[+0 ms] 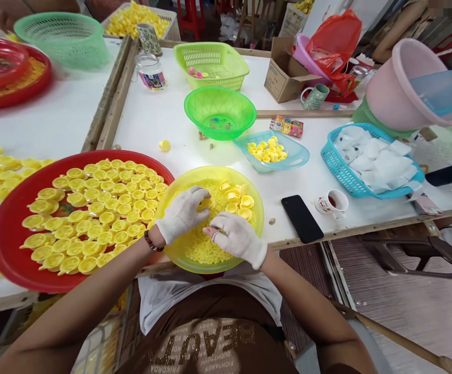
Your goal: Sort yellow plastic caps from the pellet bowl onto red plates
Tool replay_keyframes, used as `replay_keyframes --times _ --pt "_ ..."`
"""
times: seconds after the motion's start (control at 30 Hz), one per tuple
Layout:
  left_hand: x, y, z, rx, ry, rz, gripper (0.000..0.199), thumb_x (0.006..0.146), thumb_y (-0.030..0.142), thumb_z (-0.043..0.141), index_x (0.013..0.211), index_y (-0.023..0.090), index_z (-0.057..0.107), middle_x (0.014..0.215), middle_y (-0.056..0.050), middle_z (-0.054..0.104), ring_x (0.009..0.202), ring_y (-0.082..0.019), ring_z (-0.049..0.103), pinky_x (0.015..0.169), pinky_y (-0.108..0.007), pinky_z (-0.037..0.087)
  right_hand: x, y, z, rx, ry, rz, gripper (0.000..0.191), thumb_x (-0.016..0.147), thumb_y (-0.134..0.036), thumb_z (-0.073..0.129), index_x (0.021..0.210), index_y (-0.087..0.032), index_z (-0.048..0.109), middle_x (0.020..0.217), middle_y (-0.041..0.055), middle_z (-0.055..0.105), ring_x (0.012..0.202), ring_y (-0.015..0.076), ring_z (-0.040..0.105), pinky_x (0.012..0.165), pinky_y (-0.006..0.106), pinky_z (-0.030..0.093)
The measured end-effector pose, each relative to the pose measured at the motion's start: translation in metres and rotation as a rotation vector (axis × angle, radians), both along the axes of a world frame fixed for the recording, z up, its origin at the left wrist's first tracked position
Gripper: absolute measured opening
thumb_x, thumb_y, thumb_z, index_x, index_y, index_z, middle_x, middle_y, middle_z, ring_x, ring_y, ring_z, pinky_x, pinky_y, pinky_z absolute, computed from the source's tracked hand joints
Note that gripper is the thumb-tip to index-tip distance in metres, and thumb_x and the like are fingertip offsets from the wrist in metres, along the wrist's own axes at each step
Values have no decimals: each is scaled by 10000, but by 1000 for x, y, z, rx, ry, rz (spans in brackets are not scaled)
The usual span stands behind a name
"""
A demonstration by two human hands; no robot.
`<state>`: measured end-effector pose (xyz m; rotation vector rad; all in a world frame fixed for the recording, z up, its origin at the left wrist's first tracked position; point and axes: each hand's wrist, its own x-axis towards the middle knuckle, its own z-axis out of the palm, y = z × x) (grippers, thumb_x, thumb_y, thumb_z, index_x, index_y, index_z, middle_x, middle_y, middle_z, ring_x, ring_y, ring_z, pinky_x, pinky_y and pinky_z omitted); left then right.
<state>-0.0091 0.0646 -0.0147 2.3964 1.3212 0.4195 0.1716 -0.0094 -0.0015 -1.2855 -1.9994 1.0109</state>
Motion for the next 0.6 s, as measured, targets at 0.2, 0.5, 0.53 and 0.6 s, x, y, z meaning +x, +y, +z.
replay_keyframes --times 0.2,0.5,0.53,0.6 --pt "-10 -24 9 47 -149 -14 190 830 132 552 1011 179 583 1042 -94 614 913 -217 614 820 -366 535 -16 23 -1 -16 33 -252 201 861 -350 648 934 -226 507 727 -38 520 629 130 492 622 295 408" --pt "-30 -30 13 -19 -272 62 239 773 95 593 1002 147 640 957 -71 614 786 -162 581 767 -327 527 -9 31 0 -419 291 -70 263 861 -186 459 1121 -221 473 892 11 662 727 163 690 638 304 557" --pt "-35 -30 16 -37 -272 72 241 781 109 606 1015 146 650 940 -65 618 771 -157 580 758 -321 524 -8 27 0 -326 191 -69 265 857 -172 453 1114 -219 498 938 27 670 773 169 690 701 329 568" --pt "-52 -30 25 -56 -265 95 225 815 178 638 1035 146 669 911 -59 629 759 -156 583 743 -317 518 -8 21 0 -90 -49 -51 238 865 -172 469 1080 -215 560 1041 61 672 926 200 676 858 380 552"
